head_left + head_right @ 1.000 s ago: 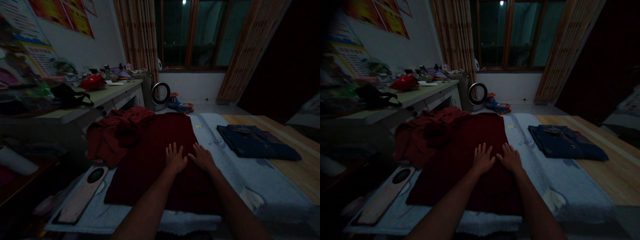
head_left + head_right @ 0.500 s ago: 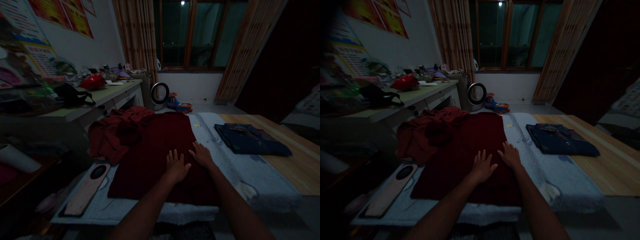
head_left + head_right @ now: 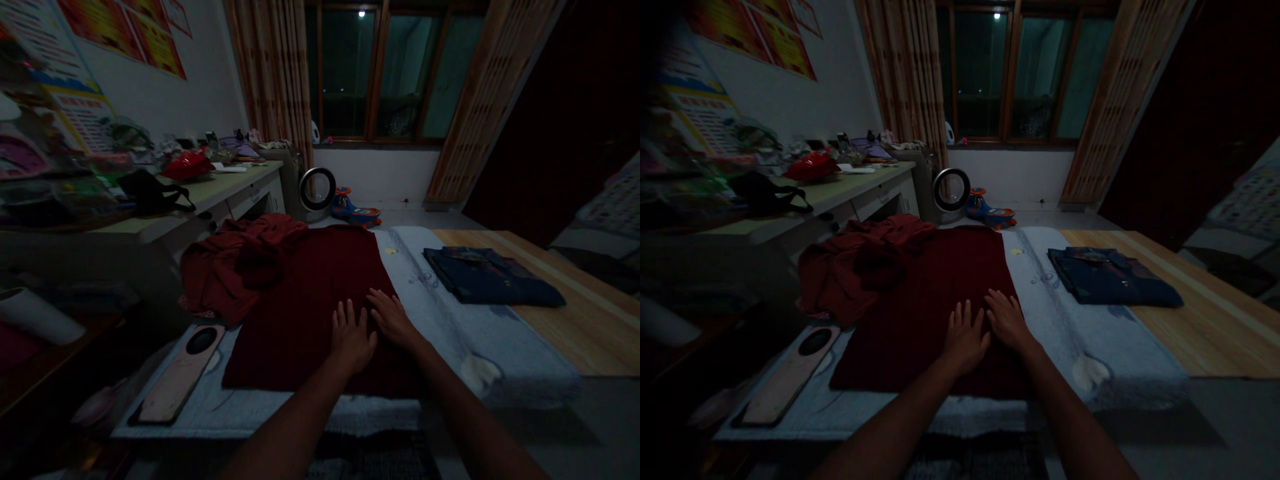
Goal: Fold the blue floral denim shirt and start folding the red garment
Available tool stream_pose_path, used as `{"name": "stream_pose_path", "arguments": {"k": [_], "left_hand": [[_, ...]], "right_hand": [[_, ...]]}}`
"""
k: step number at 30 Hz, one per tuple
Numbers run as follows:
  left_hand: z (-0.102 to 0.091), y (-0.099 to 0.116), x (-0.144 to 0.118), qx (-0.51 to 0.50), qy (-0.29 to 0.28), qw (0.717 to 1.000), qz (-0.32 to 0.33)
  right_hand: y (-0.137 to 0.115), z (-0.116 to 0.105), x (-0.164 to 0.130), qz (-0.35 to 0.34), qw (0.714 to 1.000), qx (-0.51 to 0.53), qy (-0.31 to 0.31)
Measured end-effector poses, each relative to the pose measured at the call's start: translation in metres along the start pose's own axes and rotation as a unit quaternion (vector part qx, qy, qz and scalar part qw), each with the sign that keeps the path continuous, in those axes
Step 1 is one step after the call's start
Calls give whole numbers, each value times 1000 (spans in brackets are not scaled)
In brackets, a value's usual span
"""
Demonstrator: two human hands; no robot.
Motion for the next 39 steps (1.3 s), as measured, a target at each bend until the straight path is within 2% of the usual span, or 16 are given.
{"name": "stream_pose_path", "arguments": {"k": [2, 6, 13, 19, 23, 25, 28, 31, 35, 39], "left_hand": [[1, 0, 0, 1, 3, 1000, 1], [2, 0, 0, 0, 4, 1000, -2], [1, 0, 0, -5, -5, 1000, -7], [0, -1, -1, -1, -6, 1000, -4], [1, -1, -1, 3, -6, 1000, -7], [1, -1, -1, 4, -5, 1000, -7], [0, 0, -1, 2, -2, 1000, -4], [-1, 1, -1, 3, -1, 1000, -1], [0, 0, 0, 7, 0, 1000, -1], [-2, -1, 0, 4, -1, 1000, 1]], "right_hand": [[-9, 8, -6, -6, 1000, -11, -26], [-10, 11, -8, 15, 999, -46, -23], [14, 6, -13, 103, 992, -73, -14], [36, 6, -20, 145, 988, -59, -14], [45, -2, -24, 169, 983, -69, -8], [41, -11, -25, 162, 984, -75, 18], [19, -20, -27, 94, 992, -55, 58], [-1, -10, -33, 30, 998, -33, 40], [-2, 5, -39, 41, 998, -38, 17], [0, 7, -40, 42, 998, -45, 26]]}}
Point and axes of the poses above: each hand's wrist, its own x-axis towards the middle knuckle, its own z-axis out of the palm, y = z × x, the point moved 9 cm from there along x, towards the middle knuckle, and after that the axes turned 1 degree about z, right-handed, at the moved point
